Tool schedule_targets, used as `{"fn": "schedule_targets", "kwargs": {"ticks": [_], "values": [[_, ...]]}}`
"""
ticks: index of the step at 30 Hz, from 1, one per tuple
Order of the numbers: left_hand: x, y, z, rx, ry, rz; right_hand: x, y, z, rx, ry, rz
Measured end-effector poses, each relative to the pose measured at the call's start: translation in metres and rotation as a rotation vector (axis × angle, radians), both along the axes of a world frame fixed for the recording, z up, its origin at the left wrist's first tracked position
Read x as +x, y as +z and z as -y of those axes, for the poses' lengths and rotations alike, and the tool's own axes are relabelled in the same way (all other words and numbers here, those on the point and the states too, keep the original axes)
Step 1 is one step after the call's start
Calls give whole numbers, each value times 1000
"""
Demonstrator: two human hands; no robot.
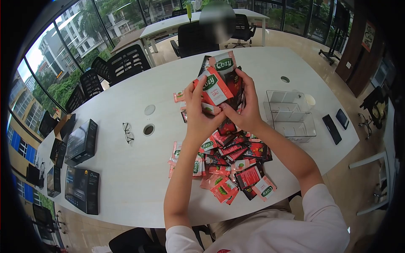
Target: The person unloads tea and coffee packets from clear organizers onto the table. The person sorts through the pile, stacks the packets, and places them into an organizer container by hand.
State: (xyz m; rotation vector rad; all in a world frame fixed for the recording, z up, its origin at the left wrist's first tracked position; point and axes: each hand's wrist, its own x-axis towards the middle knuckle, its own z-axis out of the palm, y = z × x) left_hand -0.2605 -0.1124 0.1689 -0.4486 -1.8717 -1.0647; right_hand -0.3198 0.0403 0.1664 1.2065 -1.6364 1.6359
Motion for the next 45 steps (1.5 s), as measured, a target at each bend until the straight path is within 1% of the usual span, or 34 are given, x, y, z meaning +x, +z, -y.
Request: {"fn": "schedule_targets", "kwargs": {"ticks": [5,7,8,10,11,14,15,18,19,21,22,23,25,26,27,29,30,31,34,35,38,39,42,43,45], "values": [[3,4,0,-5,-28,90,-5,-9,-10,48,-13,64],[4,3,2,7,-38,215,-8,-13,-18,102,-69,76],[4,3,3,12,-43,277,-10,-13,-22,175,-147,65],[7,4,6,56,-24,484,-13,-13,-29,320,-307,44],[8,4,8,78,-15,587,-17,-18,-32,344,-331,94],[-4,-30,37,-279,85,596,-22,-23,-47,379,-320,147],[-5,-31,45,-331,59,721,-18,-20,-53,376,-319,130],[5,-28,52,-643,380,807,6,-8,-81,479,-226,112],[3,-28,61,-614,365,868,20,-3,-92,583,-152,109],[-1,-33,76,-568,477,868,50,6,-116,792,2,102],[-4,-39,85,-543,534,871,64,9,-126,937,78,39],[-11,-52,100,-530,599,888,78,9,-137,1077,157,-25],[-24,-82,126,-422,713,895,105,-8,-157,1261,268,65],[-27,-97,134,-370,771,895,117,-21,-166,1265,300,91],[-29,-110,139,-342,775,905,128,-39,-174,1270,328,116],[-42,-162,149,-280,720,860,149,-71,-178,1250,330,118],[-46,-176,148,-253,684,834,160,-86,-176,1224,302,99],[-42,-171,135,-439,729,867,165,-97,-173,1197,268,81],[-47,-174,121,-417,527,772,167,-115,-159,1250,197,-136],[-42,-175,114,-463,527,682,162,-119,-153,1201,186,-156],[-39,-172,120,-373,250,643,151,-122,-135,1193,111,-151],[-39,-168,118,-282,203,560,146,-121,-128,1163,72,-177],[-40,-169,129,211,-92,653,135,-117,-114,1141,-20,-195],[-38,-168,127,398,-140,641,132,-117,-110,1124,-61,-243],[-34,-163,131,470,-120,589,131,-109,-106,1189,-84,-256]]}}
